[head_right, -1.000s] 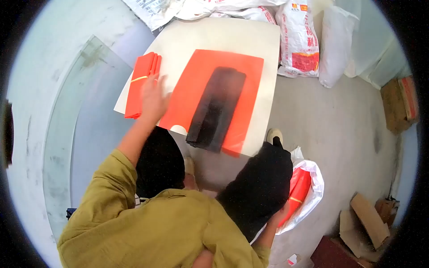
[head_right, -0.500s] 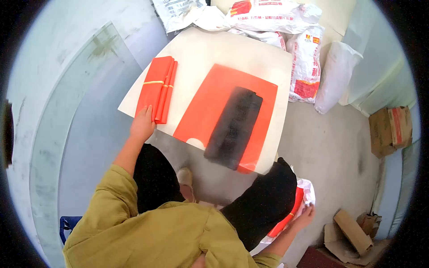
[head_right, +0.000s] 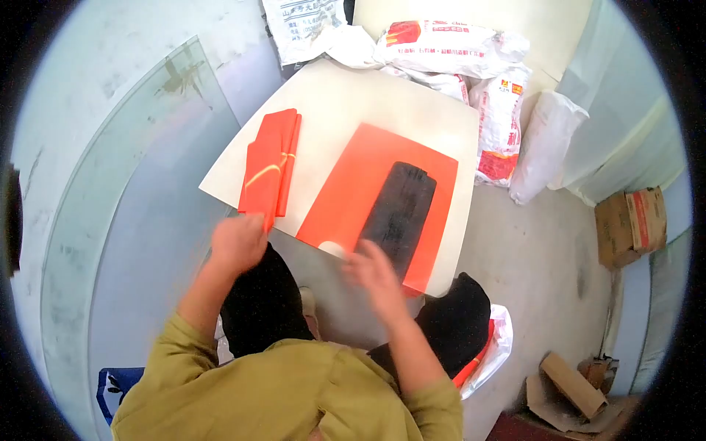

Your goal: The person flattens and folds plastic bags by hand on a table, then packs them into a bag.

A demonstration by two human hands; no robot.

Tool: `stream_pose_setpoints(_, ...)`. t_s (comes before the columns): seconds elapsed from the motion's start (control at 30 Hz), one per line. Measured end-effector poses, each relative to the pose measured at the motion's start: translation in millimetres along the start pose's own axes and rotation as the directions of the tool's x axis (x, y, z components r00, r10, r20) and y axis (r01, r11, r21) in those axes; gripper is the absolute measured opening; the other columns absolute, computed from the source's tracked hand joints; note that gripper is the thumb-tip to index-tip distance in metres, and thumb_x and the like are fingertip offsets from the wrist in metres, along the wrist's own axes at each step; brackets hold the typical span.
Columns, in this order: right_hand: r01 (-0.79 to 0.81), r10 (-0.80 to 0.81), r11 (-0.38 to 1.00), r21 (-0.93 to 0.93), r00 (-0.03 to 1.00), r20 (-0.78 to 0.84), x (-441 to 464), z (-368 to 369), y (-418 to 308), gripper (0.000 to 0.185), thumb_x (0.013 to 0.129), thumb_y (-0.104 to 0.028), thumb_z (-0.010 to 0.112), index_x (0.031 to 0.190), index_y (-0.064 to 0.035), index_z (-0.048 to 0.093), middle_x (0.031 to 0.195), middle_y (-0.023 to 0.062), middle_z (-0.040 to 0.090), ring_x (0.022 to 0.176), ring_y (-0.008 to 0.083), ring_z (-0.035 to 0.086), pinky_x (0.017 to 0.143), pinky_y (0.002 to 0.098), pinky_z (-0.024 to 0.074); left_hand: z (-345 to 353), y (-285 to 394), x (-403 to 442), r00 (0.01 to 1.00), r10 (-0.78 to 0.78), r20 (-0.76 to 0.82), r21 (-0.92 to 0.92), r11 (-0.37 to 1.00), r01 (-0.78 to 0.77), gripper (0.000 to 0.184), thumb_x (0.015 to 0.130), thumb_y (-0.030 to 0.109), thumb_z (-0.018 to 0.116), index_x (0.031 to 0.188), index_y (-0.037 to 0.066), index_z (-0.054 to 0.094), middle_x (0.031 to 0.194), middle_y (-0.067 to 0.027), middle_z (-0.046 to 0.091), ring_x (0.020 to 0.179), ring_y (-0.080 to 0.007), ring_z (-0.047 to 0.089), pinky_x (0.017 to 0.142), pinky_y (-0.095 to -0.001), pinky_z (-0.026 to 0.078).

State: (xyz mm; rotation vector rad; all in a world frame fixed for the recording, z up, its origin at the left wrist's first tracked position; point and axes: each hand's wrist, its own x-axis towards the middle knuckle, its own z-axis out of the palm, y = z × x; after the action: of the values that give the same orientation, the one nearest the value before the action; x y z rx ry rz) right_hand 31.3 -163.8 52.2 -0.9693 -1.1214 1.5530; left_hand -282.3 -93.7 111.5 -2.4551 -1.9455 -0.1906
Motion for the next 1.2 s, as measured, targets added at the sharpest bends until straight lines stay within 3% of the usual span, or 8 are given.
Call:
stream_pose_setpoints(0.13,-0.303,0.302,0.92,0.248,0.952,0.043,68,70,28,0.078,0.109,-0.042,0.057,0.167,-0.0052,0.02,0.154,0.0204,0.052,0.134,0.0282,0.06,0.106,0.0429,0.0527,1,31,-55,0.874,0.397,-0.28,-0.01,0.909,-0.417,0.014,0.079,0.014,0.068,0.078,0.011,0.054,0.067,-0.0085,0.056,0.054,-0.033,0.057,0.05,-0.0458,0.045)
stream_pose_setpoints(0.33,-0.366,0.364,0.91,0.197,0.93,0.048,112,88,64,0.076,0.099,-0.008,0.069,0.164,-0.0077,0.029,0.141,0.0137,0.059,0.122,0.0234,0.063,0.103,0.0395,0.0537,19,65,-102,0.783,0.616,-0.089,0.004,0.786,-0.618,0.025,0.077,0.024,0.076,0.091,0.006,0.066,0.073,-0.0035,0.057,0.059,-0.0229,0.06,0.051,-0.0397,0.047)
stream_pose_setpoints(0.47,-0.194,0.209,0.947,0.255,0.978,-0.031,72,62,23,0.082,0.093,0.003,0.071,0.163,-0.0045,0.03,0.141,0.0124,0.06,0.123,0.0221,0.062,0.103,0.0378,0.0533,3,88,-92,0.697,0.717,-0.01,-0.168,0.685,-0.709,0.041,0.081,0.038,0.08,0.103,0.005,0.071,0.088,-0.0075,0.068,0.073,-0.0235,0.069,0.061,-0.0374,0.053)
stream_pose_setpoints(0.6,0.044,-0.001,0.974,0.223,0.982,-0.189,16,-15,-32,0.085,0.093,0.001,0.072,0.165,-0.0035,0.027,0.139,0.0109,0.061,0.121,0.0197,0.063,0.101,0.0356,0.0537,-2,119,-66,0.419,0.8,-0.43,-0.13,0.405,-0.905,0.041,0.086,0.04,0.078,0.109,0.006,0.072,0.113,-0.0141,0.071,0.095,-0.0314,0.072,0.074,-0.0406,0.058)
stream_pose_setpoints(0.7,0.24,-0.158,0.941,0.237,0.934,-0.319,-73,-93,-80,0.087,0.091,-0.002,0.075,0.165,-0.0049,0.029,0.137,0.0092,0.064,0.118,0.0205,0.066,0.1,0.0362,0.0556,0,146,-51,0.307,0.78,-0.545,-0.07,0.322,-0.944,0.034,0.084,0.033,0.079,0.108,0.009,0.074,0.117,-0.0135,0.069,0.1,-0.0306,0.072,0.083,-0.0445,0.058)
stream_pose_setpoints(0.9,0.615,-0.386,0.782,0.1,0.604,-0.697,-274,-210,-65,0.091,0.086,-0.001,0.075,0.165,-0.0042,0.03,0.156,0.0137,0.053,0.14,0.0281,0.056,0.118,0.0424,0.0454,14,220,-22,0.309,0.886,-0.346,-0.342,0.188,-0.921,0.049,0.073,0.019,0.083,0.118,0.007,0.069,0.123,-0.017,0.066,0.107,-0.0378,0.068,0.093,-0.0515,0.056)
stream_pose_setpoints(1.1,0.559,-0.294,0.828,0.047,0.503,-0.813,-371,-275,72,0.102,0.082,-0.01,0.082,0.166,-0.002,0.026,0.163,0.0132,0.046,0.145,0.0292,0.051,0.122,0.045,0.0393,28,309,-7,0.269,0.919,-0.289,-0.464,0.111,-0.879,0.049,0.071,0.007,0.08,0.119,0.005,0.07,0.12,-0.0153,0.067,0.1,-0.0364,0.068,0.083,-0.0436,0.056)
stream_pose_setpoints(1.2,0.312,0.036,0.895,0.32,0.663,-0.748,-362,-298,136,0.101,0.083,-0.003,0.079,0.167,-0.003,0.023,0.165,0.0085,0.043,0.15,0.024,0.043,0.124,0.0403,0.0353,40,351,5,0.32,0.901,-0.294,-0.555,0.112,-0.824,0.046,0.075,0.005,0.078,0.12,0.004,0.069,0.119,-0.0164,0.068,0.104,-0.0381,0.068,0.086,-0.044,0.057)
